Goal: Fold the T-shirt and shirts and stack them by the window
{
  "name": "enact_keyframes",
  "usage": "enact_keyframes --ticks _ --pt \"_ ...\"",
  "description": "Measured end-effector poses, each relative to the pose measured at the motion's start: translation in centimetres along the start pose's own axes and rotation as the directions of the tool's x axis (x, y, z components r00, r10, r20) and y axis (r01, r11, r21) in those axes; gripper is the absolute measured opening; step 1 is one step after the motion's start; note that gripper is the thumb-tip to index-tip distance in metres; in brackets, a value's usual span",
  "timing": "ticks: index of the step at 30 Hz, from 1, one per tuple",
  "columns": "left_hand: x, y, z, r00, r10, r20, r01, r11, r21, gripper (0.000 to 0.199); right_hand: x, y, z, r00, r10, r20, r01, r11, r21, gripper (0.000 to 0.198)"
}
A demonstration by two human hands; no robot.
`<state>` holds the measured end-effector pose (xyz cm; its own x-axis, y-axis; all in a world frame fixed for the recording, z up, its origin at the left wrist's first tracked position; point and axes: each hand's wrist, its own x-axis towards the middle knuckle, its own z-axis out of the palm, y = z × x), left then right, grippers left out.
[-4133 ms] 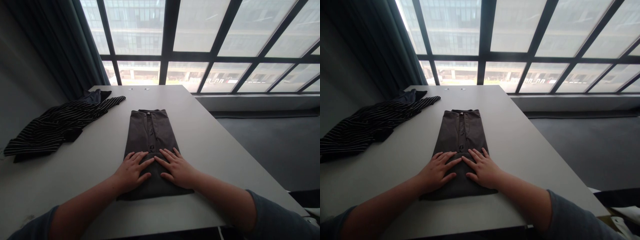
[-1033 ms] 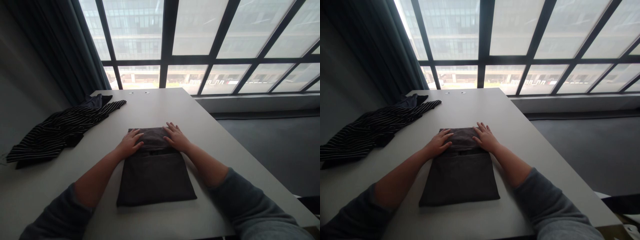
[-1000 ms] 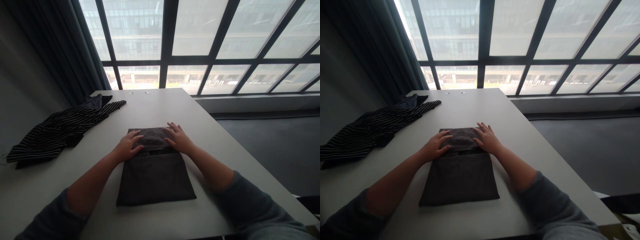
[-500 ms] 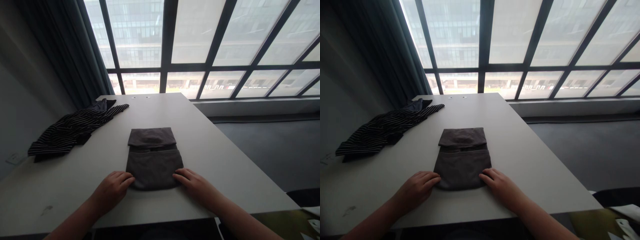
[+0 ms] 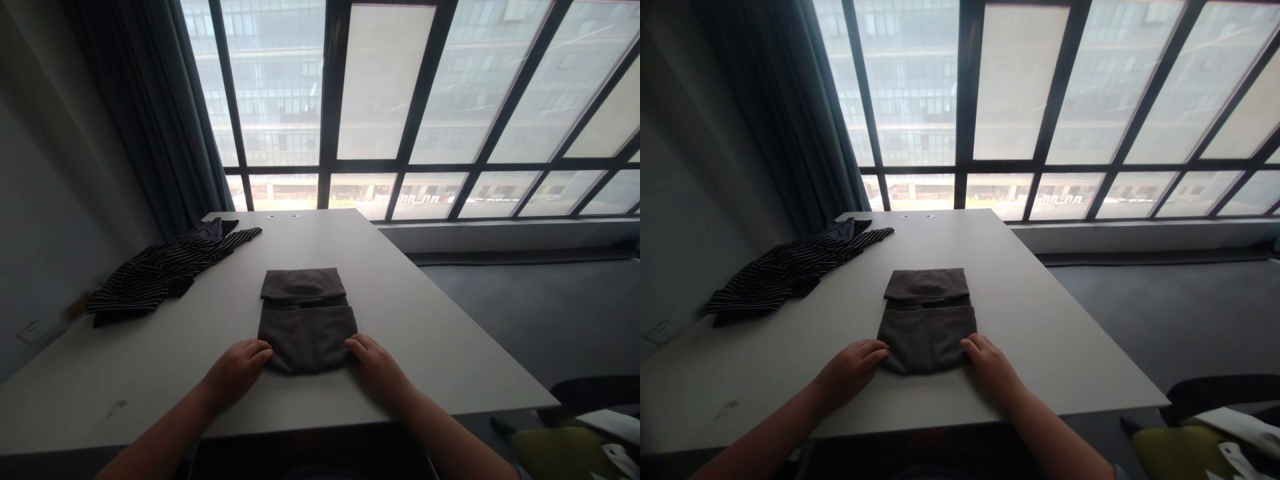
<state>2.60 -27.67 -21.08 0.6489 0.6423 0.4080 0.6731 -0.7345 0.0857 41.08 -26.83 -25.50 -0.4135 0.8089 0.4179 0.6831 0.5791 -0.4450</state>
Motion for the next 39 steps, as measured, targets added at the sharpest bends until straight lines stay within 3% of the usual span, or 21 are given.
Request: enact_keyframes --ticks 3,8,12,16,21,23,26,28,30,35,39 --pt "0.2 0.5 -0.7 0.998 -0.026 -0.062 0.021 0.997 -0.077 0.033 -0.1 -0.4 -1.1 1.000 -0.007 -0.008 0.008 0.994 0.107 0.037" --pt "-0.9 1.5 -3.1 0.983 -0.107 -0.150 0.076 0.976 -0.202 0.031 -1.4 -1.0 -5.1 0.996 -0.009 0.094 -0.019 0.958 0.286 0.018" --pt "-1.3 1.9 -5.1 0.963 -0.202 -0.178 0.160 0.961 -0.226 0.025 -1.2 -1.1 -8.3 0.994 0.100 0.049 -0.111 0.925 0.363 0.017" --pt "1.6 -0.2 -6.3 0.927 -0.353 -0.127 0.306 0.907 -0.288 0.025 3.0 0.0 -8.8 0.967 0.255 0.020 -0.232 0.840 0.491 0.027" --pt "7.5 -6.2 -5.1 0.855 -0.519 0.003 0.481 0.791 -0.379 0.044 11.5 3.7 -5.5 0.919 0.393 0.021 -0.318 0.710 0.628 0.039" --pt "9.3 -8.6 -3.9 0.844 -0.535 0.031 0.514 0.791 -0.333 0.045 14.3 5.4 -3.7 0.908 0.417 0.026 -0.361 0.753 0.551 0.037" --pt "11.0 -11.2 -1.3 0.839 -0.542 0.053 0.539 0.812 -0.225 0.041 16.8 7.3 -1.1 0.899 0.437 0.018 -0.429 0.872 0.236 0.030" --pt "11.4 -12.2 0.6 0.824 -0.563 0.059 0.564 0.805 -0.185 0.036 17.4 8.1 0.6 0.897 0.441 0.022 -0.441 0.894 0.083 0.025" --pt "11.4 -12.8 2.3 0.808 -0.586 0.065 0.588 0.795 -0.151 0.032 17.4 8.6 1.7 0.901 0.433 0.038 -0.434 0.900 0.038 0.021" --pt "11.7 -12.5 3.7 0.804 -0.592 0.061 0.595 0.802 -0.057 0.030 17.1 8.5 2.0 0.932 0.356 0.070 -0.342 0.926 -0.160 0.025" --pt "13.7 -9.5 4.4 0.852 -0.516 0.090 0.518 0.855 0.001 0.035 17.4 6.3 1.2 0.971 0.219 0.095 -0.191 0.952 -0.241 0.037"
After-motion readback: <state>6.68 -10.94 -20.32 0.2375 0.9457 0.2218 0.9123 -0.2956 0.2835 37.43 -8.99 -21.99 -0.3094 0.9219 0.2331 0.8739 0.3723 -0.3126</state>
